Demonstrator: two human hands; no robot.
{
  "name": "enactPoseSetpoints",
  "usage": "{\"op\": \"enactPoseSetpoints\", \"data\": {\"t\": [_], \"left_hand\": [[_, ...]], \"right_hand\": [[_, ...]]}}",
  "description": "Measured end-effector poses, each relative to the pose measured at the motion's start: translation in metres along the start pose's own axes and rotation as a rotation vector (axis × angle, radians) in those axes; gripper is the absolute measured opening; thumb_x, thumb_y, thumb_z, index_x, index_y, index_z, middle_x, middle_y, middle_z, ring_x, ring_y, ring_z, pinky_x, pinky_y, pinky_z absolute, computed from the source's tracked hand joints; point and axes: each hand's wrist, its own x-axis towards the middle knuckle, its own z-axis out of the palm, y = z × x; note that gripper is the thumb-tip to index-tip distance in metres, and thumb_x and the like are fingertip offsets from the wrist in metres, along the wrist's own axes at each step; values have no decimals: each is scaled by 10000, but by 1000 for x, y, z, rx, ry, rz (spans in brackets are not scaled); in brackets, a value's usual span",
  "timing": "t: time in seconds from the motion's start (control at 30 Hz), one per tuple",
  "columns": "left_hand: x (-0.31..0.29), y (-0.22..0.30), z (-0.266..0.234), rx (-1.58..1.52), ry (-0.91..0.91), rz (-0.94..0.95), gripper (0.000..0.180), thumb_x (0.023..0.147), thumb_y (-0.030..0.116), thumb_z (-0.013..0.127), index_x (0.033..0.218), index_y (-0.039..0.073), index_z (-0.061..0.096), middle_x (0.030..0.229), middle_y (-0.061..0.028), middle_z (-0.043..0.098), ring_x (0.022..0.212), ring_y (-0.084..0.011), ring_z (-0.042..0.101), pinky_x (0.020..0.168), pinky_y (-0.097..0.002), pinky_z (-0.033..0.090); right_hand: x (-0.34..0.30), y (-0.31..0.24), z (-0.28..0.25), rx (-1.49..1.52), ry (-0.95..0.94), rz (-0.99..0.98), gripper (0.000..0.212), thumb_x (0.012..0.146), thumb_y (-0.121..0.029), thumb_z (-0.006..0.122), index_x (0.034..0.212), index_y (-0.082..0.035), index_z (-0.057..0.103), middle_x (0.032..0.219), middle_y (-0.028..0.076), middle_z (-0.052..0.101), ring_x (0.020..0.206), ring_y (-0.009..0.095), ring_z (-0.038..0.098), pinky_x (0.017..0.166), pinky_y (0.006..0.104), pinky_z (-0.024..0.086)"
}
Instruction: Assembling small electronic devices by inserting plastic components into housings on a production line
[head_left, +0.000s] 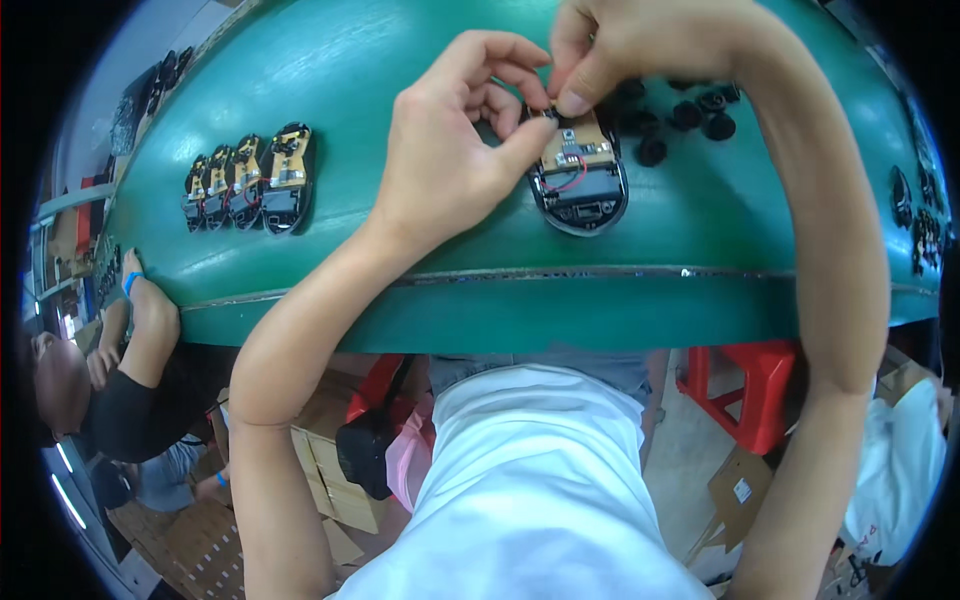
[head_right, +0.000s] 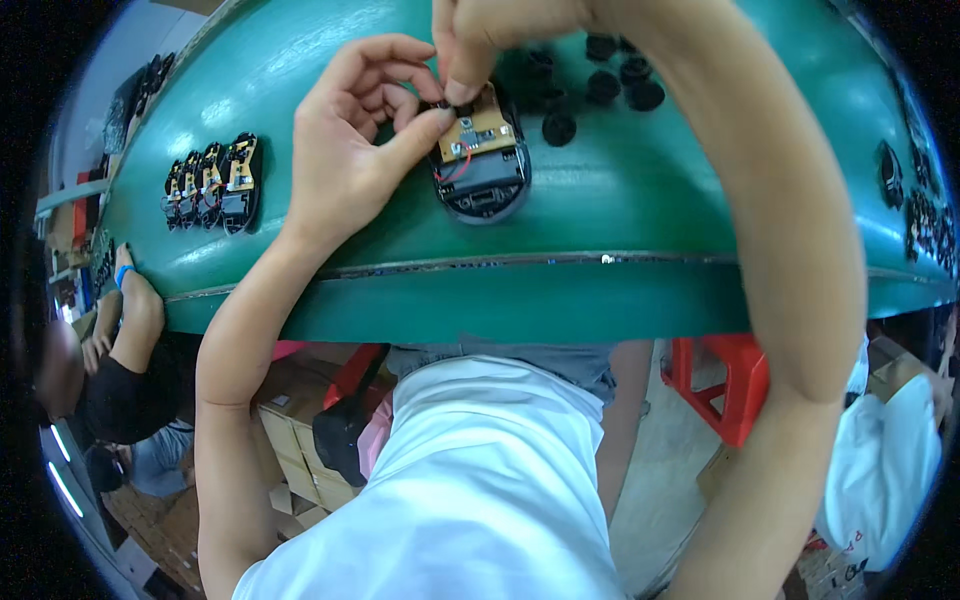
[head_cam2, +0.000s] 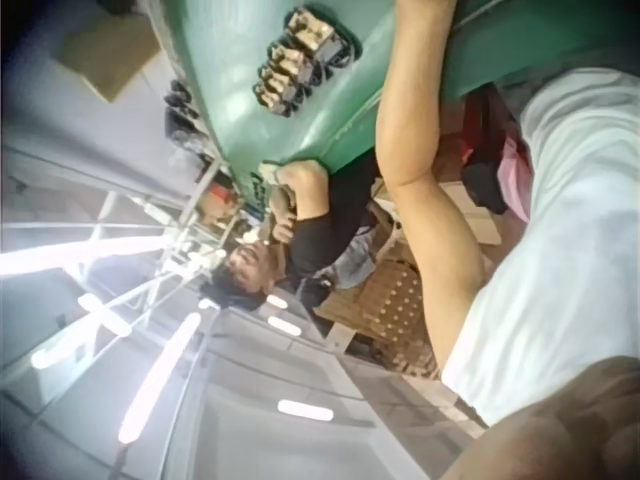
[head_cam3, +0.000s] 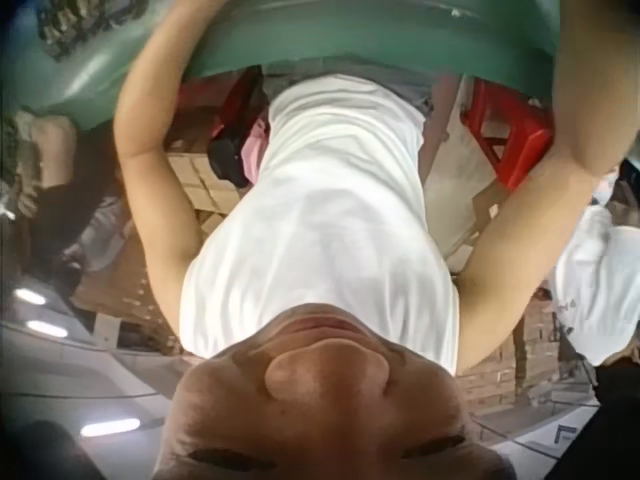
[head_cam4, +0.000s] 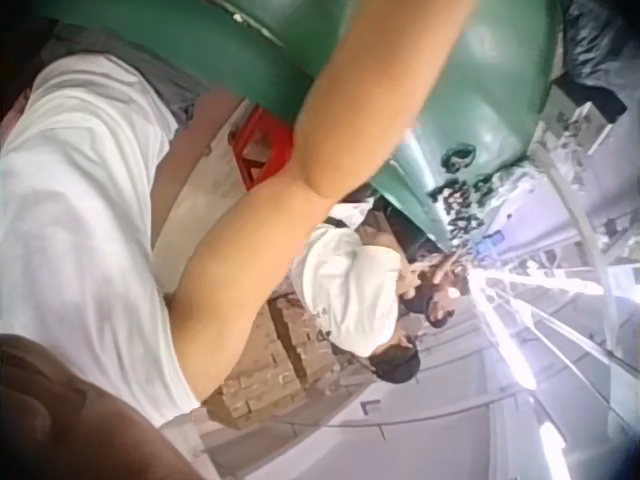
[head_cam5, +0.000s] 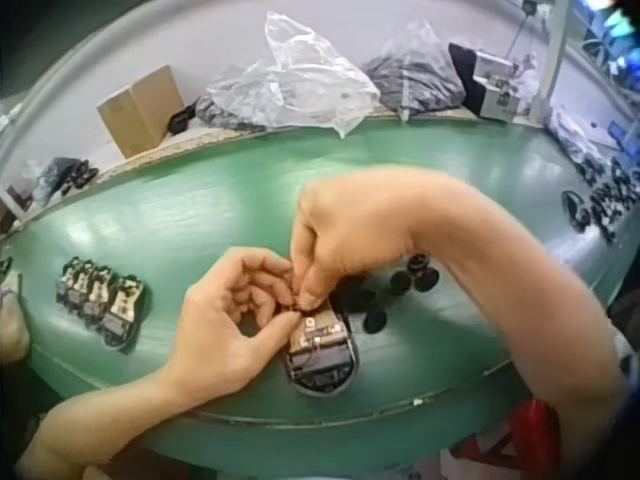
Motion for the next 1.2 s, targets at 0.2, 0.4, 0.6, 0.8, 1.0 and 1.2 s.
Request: {"op": "enactPoseSetpoints", "data": {"t": [0.2, 0.4, 0.6, 0.8, 1.0, 1.2], "left_hand": [[0, 3, 6, -8, 27, 1, 366, 837, -50, 747, 1166, -33, 589, 921, -47, 666, 704, -17, 516, 655, -182, 446], [-5, -1, -4, 25, 74, 51, 331, 833, -30, 751, 1129, -19, 604, 863, -35, 680, 660, -12, 511, 606, -174, 426], [1, 1, -2, 27, 74, 106, 307, 811, 0, 750, 1089, -11, 621, 834, -28, 679, 633, -17, 531, 553, -204, 423], [-14, 16, -19, 53, 98, 145, 327, 804, 0, 730, 1113, 6, 625, 935, -51, 673, 685, -89, 595, 630, -244, 483], [-44, 40, -90, 614, 330, 301, 194, 810, -45, 677, 1000, -8, 679, 1019, -133, 700, 954, -254, 674, 867, -342, 523], [-95, 16, -126, 849, 338, 202, 216, 798, -50, 682, 1009, -3, 675, 1113, -146, 689, 1080, -340, 642, 965, -421, 490]], "right_hand": [[-5, -31, 7, -314, 31, 272, 259, 773, -287, 815, 947, -95, 819, 868, 71, 772, 783, 230, 680, 760, 324, 511], [-11, 12, 61, -354, 676, -521, 172, 703, -82, 780, 811, 44, 735, 664, 180, 660, 558, 248, 634, 545, 363, 484], [4, 20, 18, 121, 155, -180, 192, 750, -149, 785, 856, 11, 793, 688, 88, 714, 606, 142, 629, 576, 310, 491], [-24, 21, 49, 152, 550, -237, 262, 785, -157, 805, 988, 4, 770, 676, 41, 646, 575, 110, 521, 545, 296, 440], [-52, 63, 61, 255, 819, -110, 292, 788, -123, 803, 1064, -41, 751, 776, 51, 657, 581, 109, 511, 555, 272, 435], [-38, 45, 57, -10, 629, -148, 264, 800, -135, 789, 1041, -54, 719, 881, 90, 694, 689, 268, 636, 692, 391, 534]]}}
